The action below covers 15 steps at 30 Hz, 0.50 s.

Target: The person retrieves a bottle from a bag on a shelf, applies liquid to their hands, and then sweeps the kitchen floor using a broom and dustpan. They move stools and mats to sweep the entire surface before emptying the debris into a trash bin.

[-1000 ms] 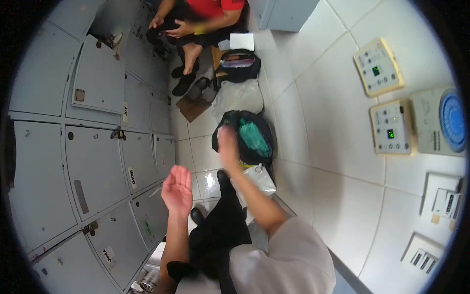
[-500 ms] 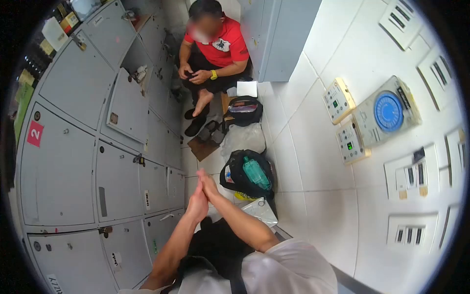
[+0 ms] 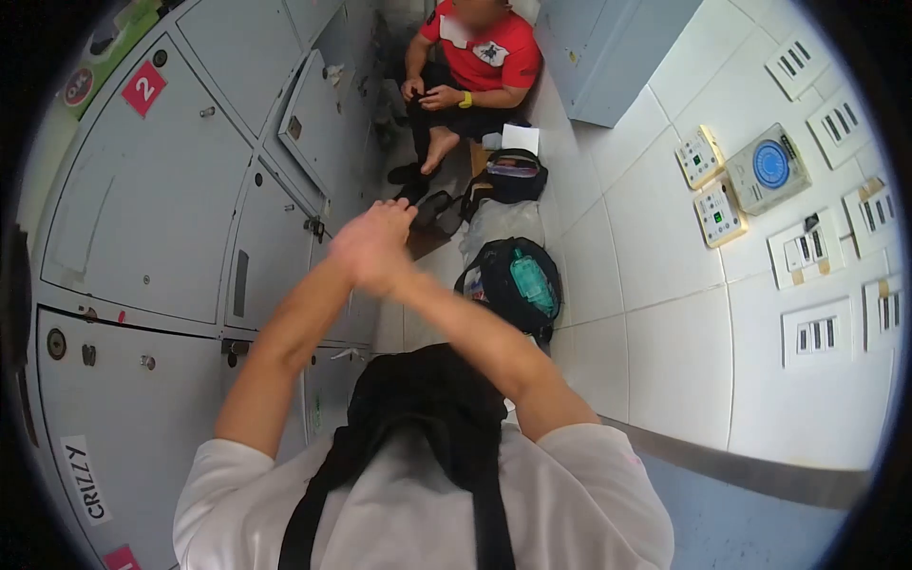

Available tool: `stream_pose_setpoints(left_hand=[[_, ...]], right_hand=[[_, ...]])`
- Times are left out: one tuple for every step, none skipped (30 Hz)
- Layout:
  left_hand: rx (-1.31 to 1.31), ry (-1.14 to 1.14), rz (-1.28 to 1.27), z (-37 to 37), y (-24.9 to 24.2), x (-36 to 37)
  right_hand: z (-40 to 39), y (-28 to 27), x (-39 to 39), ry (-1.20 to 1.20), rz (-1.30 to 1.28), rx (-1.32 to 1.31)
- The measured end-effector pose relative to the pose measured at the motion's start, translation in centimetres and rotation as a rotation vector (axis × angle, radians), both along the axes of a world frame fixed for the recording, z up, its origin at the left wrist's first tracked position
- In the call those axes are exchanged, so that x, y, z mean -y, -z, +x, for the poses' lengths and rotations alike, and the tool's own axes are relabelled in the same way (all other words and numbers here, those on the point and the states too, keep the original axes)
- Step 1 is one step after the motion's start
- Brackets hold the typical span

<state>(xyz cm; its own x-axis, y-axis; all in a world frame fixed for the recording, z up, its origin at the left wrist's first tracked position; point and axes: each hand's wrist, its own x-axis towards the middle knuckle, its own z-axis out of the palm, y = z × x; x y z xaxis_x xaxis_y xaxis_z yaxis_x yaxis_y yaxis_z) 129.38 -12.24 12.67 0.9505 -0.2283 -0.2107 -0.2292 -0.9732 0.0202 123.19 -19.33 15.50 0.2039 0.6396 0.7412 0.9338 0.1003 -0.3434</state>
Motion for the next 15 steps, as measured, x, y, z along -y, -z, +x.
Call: stream_pose_setpoints(left_hand=[[0.095,0.139,0.016,-0.3,-0.9,0.2],[0.103,0.143,0.024,-0.6,-0.6,-0.1],[0.037,0.190,-0.137,-0.5,0.6,-0.5],[-0.031,0.240,-0.302,-0.1,1.7,-0.7],[-0.032,0.250,-0.304,-0.1,2.8,-0.8],[-0.123,-0.059,-0.618,0.6,3.7,-1.1],[-0.129,-0.368,-0.976,1.2,4.3,-1.4],[-0.160,-0.555,-1.342,1.2,5.7,-2.0],[-0.324,-0.501,-1.763,0.3,7.9,-2.6],[-0.569,-0.316,-2.149,-0.3,10.3,-2.9],[-0.810,-0.075,-2.405,-1.0,12.1,-2.4],[-0.934,0.069,-2.518,-1.6,13.0,-1.6],[-0.905,0.005,-2.529,-2.3,10.4,-0.8],[-0.874,-0.059,-2.539,-3.0,7.8,-0.1],[-0.804,-0.219,-2.585,-4.5,5.2,1.0]], right_hand=[[2.0,1.9,-0.1,0.158,-0.052,0.000],[0.7,1.1,-0.6,0.155,-0.001,-0.018],[-1.1,0.2,-1.1,0.153,0.051,-0.035],[-3.0,-0.9,-1.2,0.154,0.100,-0.051],[-6.0,-2.8,-0.9,0.085,0.121,-0.102],[-9.1,-4.7,-0.5,0.015,0.143,-0.153],[-11.0,-7.0,-0.5,-0.128,0.149,-0.219],[-9.3,-5.2,-0.7,-0.112,0.154,-0.201],[-6.6,-1.1,-0.7,-0.030,0.146,-0.087],[-4.3,1.2,0.3,0.023,0.140,-0.013],[-1.9,3.3,1.2,0.077,0.136,0.061],[-0.6,4.5,3.3,0.269,-0.031,0.091],[0.3,4.3,3.3,0.383,-0.100,0.100],[1.2,4.1,3.2,0.494,-0.178,0.113],[1.4,3.1,2.9,0.463,0.043,0.066]])
